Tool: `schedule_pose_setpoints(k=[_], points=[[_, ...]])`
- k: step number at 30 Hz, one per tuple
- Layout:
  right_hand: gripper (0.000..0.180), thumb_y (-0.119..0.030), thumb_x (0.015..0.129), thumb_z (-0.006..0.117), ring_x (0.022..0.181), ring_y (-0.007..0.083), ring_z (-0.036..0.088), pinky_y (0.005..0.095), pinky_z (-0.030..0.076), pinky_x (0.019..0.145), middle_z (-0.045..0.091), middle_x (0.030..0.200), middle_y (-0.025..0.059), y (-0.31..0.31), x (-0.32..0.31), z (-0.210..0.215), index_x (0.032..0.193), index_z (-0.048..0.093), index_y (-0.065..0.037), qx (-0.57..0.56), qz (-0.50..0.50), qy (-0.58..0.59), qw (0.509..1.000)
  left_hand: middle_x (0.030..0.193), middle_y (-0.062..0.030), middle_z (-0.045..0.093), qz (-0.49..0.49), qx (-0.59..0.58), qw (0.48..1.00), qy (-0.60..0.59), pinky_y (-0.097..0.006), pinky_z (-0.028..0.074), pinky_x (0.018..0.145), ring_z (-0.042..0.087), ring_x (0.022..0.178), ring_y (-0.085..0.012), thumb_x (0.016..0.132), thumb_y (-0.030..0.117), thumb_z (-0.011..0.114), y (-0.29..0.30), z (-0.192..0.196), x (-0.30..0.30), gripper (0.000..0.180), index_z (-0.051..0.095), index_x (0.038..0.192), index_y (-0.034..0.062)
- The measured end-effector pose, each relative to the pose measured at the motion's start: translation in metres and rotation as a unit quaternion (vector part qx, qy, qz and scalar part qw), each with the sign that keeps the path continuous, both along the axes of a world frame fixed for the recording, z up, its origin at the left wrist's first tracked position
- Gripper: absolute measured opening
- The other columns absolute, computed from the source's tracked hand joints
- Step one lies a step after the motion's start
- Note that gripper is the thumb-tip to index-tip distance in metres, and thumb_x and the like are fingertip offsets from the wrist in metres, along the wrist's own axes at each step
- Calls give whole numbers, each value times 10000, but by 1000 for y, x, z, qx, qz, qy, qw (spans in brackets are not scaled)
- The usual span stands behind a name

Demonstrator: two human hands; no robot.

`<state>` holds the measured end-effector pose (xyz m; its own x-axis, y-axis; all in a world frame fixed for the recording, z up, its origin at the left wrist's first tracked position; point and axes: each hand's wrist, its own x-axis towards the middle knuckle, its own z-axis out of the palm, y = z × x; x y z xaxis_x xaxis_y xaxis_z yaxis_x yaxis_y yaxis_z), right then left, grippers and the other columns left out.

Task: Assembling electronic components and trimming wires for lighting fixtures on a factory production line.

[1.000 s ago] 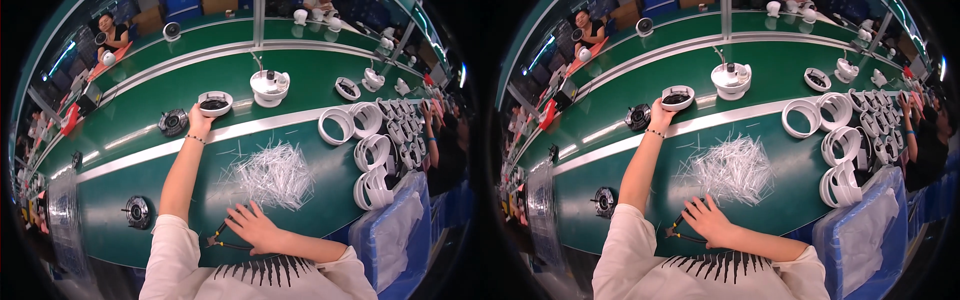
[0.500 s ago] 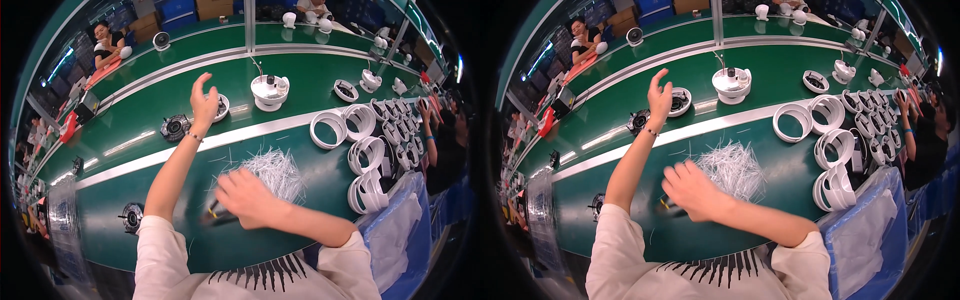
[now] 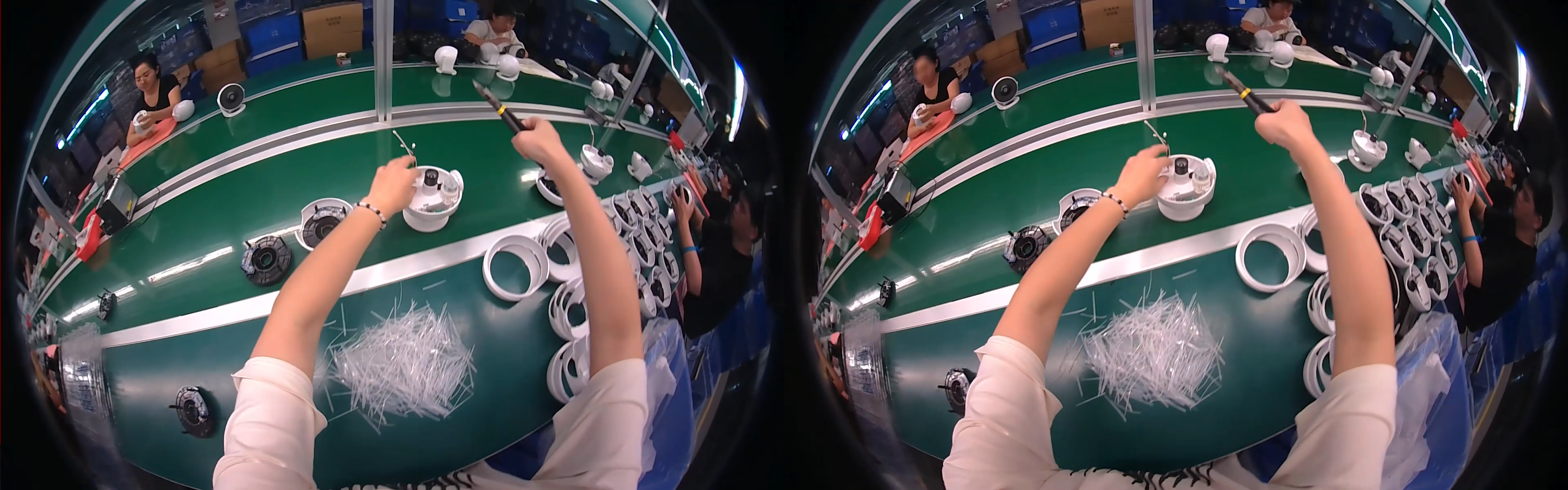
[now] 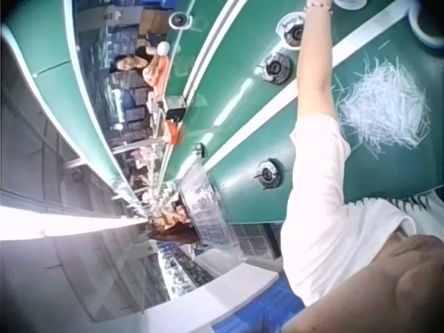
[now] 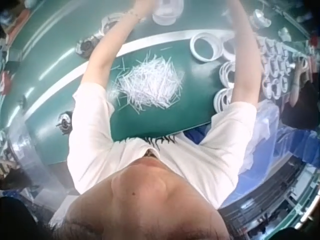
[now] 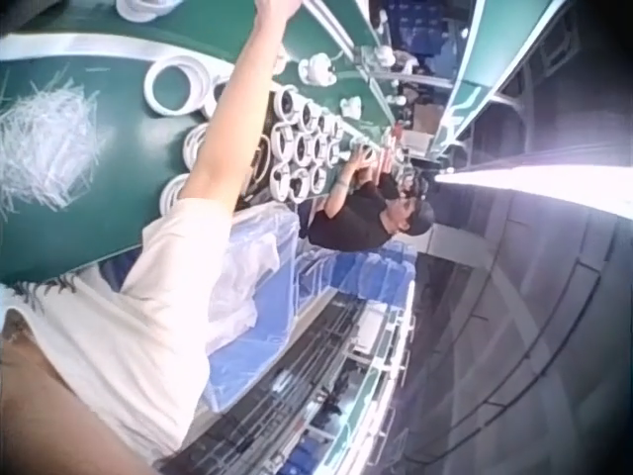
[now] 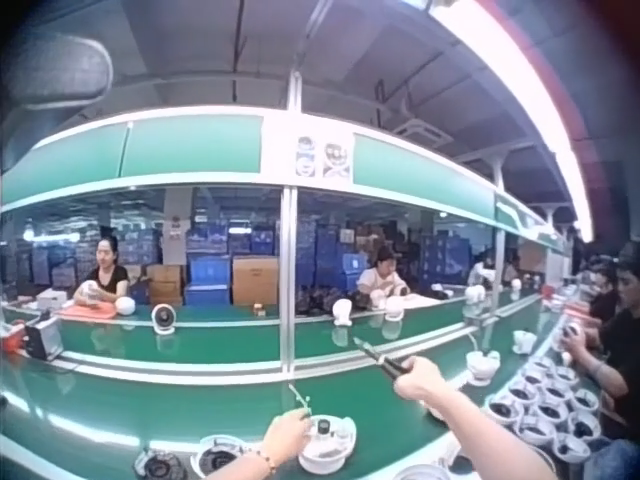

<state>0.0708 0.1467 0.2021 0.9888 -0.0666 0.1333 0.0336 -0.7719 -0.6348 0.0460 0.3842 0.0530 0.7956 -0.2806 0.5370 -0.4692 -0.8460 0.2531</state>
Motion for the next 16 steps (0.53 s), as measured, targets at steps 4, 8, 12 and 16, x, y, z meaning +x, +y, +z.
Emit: schedule_pose_setpoints(k=[4, 8, 12, 16], points=[[387, -77, 556, 481, 769, 192, 570, 342, 440, 638, 585, 911, 92, 6, 26, -19, 936, 538, -33, 215, 117, 143, 959, 795, -122, 612, -8, -70, 996, 54, -335, 480, 680, 593, 725, -275, 653, 54, 583, -1, 1, 28, 104, 651, 731, 39], [443, -40, 572, 387, 1000, 325, 512, 505, 394, 875, 514, 1067, 146, 9, 37, -47, 1004, 468, 11, 626, 246, 165, 722, 720, -162, 615, -12, -115, 987, 108, -341, 482, 676, 595, 679, -298, 658, 136, 656, -2, 17, 40, 128, 658, 732, 32], [407, -81, 664, 404, 941, 366, 517, 495, 422, 835, 485, 1018, 185, 21, 43, -48, 1055, 391, 27, 674, 184, 104, 708, 688, -159, 612, 17, -64, 989, 128, -343, 482, 665, 591, 658, -302, 646, 156, 676, -4, 25, 42, 134, 660, 708, 39], [383, -125, 690, 498, 808, 293, 570, 489, 463, 764, 494, 1009, 147, -1, 77, -54, 1055, 384, -110, 161, 112, 34, 980, 704, -176, 615, -9, 0, 987, 160, -334, 482, 665, 603, 670, -274, 666, 158, 657, -4, 30, 50, 155, 654, 739, 21]])
